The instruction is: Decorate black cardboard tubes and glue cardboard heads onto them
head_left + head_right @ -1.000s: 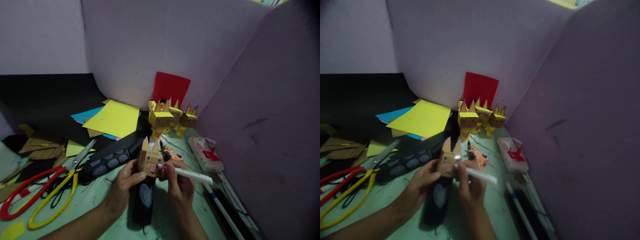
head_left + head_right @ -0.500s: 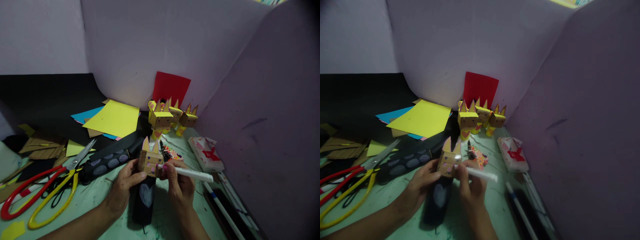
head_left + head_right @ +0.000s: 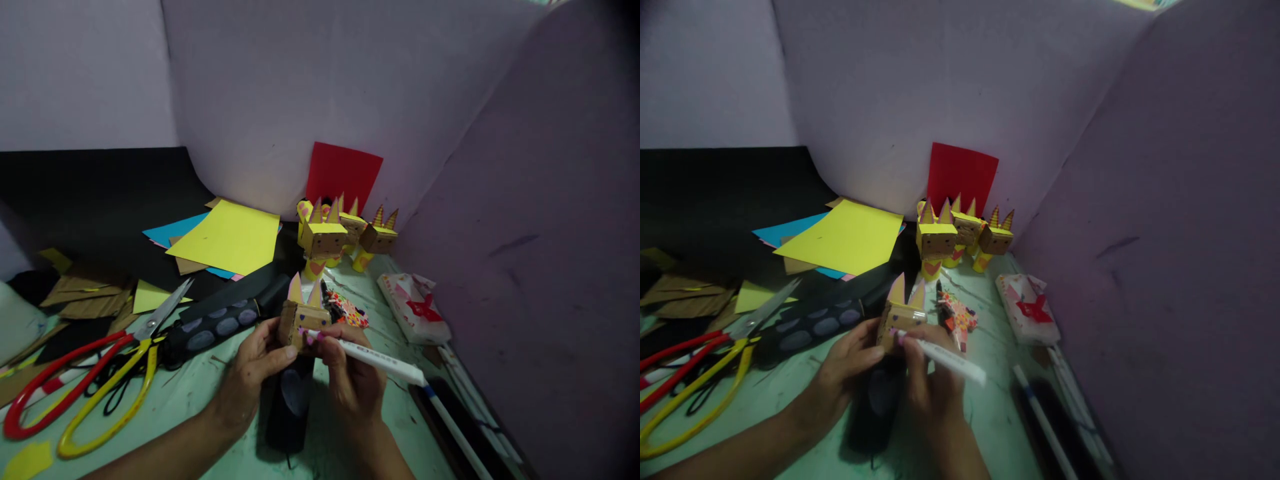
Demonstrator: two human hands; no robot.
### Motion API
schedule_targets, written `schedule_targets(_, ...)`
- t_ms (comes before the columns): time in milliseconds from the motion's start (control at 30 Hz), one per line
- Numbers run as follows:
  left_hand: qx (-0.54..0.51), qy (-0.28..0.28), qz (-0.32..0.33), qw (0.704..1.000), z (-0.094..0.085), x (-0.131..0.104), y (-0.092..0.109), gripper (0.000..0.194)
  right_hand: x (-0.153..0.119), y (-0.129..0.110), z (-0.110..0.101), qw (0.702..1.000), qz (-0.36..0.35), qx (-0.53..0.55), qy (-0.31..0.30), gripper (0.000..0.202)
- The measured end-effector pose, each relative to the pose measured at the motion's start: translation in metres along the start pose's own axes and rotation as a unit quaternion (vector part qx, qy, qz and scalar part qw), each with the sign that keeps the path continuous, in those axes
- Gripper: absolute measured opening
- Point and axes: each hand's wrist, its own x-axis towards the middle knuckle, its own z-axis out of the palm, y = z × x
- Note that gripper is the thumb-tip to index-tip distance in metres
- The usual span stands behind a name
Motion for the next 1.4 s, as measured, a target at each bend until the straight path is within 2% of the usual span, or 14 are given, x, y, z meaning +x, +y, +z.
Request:
schedule_targets(133,0.005,0.011,-0.006,1.000,0.001,0.000,0.001,0.040,-0.002,0.002,0.000,1.000,0.027,-0.006,-0.007,0.010)
schedule_targets(433,-0.002,0.003,-0.004,1.000,0.001,0.002,0.002,0.040,-0.001,0.001,0.002,1.000,0.018,-0.008,-0.017,0.012)
schedule_targets(567,-0.001,0.002,-0.009,1.000,0.002,0.001,0.004,0.039,0.000,-0.005,0.006,0.999,0.050,0.009,0.017,0.012)
schedule_targets(667,-0.005,-0.002,-0.009,1.000,0.002,0.002,0.005,0.040,0.000,-0.004,0.007,0.998,0.047,0.020,0.038,0.013)
schedule_targets(833,-0.005,0.006,-0.013,1.000,0.002,0.002,0.004,0.041,-0.001,-0.001,0.005,0.998,0.051,0.018,0.012,0.010)
schedule_targets(1000,-0.002,0.001,-0.013,1.000,0.002,0.001,0.004,0.041,0.000,-0.003,0.006,0.997,0.068,0.026,0.038,0.013)
schedule_targets(1167,-0.004,0.004,-0.012,1.000,0.002,0.001,0.004,0.041,0.001,-0.003,0.005,0.998,0.052,0.020,0.006,0.012)
schedule_targets(1400,-0.002,-0.002,-0.016,1.000,0.002,0.002,0.004,0.041,0.000,-0.007,0.010,0.995,0.069,0.038,0.055,0.012)
